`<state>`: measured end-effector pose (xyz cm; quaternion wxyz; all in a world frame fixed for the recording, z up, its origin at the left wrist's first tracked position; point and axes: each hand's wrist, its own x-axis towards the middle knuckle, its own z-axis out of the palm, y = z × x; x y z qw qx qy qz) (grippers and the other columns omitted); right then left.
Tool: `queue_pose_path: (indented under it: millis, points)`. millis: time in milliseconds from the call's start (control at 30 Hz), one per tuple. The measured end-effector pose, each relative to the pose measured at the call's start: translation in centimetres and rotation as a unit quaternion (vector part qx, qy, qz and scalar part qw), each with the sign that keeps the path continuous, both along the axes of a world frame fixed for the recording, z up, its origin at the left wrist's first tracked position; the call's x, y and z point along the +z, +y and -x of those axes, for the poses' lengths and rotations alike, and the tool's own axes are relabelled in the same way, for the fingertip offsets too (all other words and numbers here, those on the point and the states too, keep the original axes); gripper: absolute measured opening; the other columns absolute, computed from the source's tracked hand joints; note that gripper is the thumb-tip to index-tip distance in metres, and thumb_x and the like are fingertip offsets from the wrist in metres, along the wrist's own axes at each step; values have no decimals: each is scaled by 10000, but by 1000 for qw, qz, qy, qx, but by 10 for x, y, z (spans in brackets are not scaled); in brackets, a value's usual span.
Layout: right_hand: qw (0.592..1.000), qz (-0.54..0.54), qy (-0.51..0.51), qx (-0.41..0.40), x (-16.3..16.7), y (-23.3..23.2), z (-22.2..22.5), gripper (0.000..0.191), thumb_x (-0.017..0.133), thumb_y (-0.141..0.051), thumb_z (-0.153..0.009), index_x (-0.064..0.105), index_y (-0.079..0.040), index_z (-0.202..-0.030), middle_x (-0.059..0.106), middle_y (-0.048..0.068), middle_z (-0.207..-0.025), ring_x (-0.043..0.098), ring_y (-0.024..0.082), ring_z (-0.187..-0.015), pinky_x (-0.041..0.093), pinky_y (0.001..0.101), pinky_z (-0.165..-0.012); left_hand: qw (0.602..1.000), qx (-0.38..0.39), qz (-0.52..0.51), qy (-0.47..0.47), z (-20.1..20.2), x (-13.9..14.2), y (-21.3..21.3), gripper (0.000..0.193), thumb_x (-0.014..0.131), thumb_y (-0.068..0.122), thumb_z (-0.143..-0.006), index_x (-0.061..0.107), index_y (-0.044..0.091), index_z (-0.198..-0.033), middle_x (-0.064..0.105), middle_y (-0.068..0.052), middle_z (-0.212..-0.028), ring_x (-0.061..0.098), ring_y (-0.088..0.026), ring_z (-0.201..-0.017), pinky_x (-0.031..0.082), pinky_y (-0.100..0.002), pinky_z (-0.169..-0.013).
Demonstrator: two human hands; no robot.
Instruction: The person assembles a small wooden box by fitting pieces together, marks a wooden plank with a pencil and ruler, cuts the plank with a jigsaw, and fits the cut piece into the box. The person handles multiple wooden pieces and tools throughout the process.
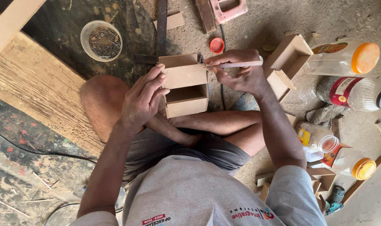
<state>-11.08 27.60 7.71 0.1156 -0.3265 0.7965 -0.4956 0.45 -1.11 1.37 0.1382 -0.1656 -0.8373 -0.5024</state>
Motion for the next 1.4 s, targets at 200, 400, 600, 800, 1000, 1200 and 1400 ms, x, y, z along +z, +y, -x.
queue_pose_path:
  millis: [200,400,600,800,1000,1200,1400]
  points:
    - [1000,-21,19,3,0,-1,2,129,750,36,-931,741,-20,-1047,789,99,-1054,786,165,-970,656,297,-868,1000,-3,20,3,-1,-3,2,360,769,51,-970,601,-1,-1284,579,-161,-1470,669,-306,-1276,639,-352,-1042]
    - [997,-56,49,-6,-1,-2,3,146,754,14,-915,763,-46,-1048,794,82,-1038,788,154,-943,654,286,-847,1000,-6,13,1,-3,-3,2,358,757,43,-977,598,-7,-1294,578,-163,-1472,659,-306,-1293,634,-358,-1057]
    - [996,-77,52,-17,0,-3,3,117,784,-33,-914,775,-67,-1025,793,59,-1003,777,141,-878,637,278,-790,1000,-5,4,-3,-2,-2,2,356,757,37,-976,609,-12,-1296,582,-166,-1471,661,-304,-1290,633,-363,-1058]
    - [996,-76,48,-9,-1,-1,3,166,749,-28,-905,773,-65,-1066,791,57,-1013,777,142,-893,638,282,-813,1000,-3,2,0,-3,-3,2,348,759,40,-976,612,-10,-1288,587,-167,-1465,656,-306,-1299,631,-366,-1061]
    - [995,-80,53,-2,-1,-1,4,143,736,-27,-901,757,-71,-1036,794,55,-1018,783,144,-903,647,281,-836,1000,-4,2,-3,-3,-5,2,346,759,56,-976,615,-8,-1284,587,-167,-1463,653,-308,-1302,629,-368,-1068]
    - [996,-77,49,2,-2,-2,5,171,717,-23,-894,762,-61,-1055,789,58,-988,779,144,-879,648,284,-809,1000,-3,-6,-5,-2,-8,3,349,764,45,-969,614,-5,-1280,586,-167,-1464,661,-298,-1290,633,-357,-1065]
    - [997,-70,26,4,-2,-1,6,167,710,-12,-909,751,-60,-1064,790,53,-999,785,137,-912,654,282,-835,1000,-2,-10,-6,-3,-5,1,328,767,13,-962,615,-13,-1252,591,-164,-1457,670,-299,-1276,639,-351,-1053]
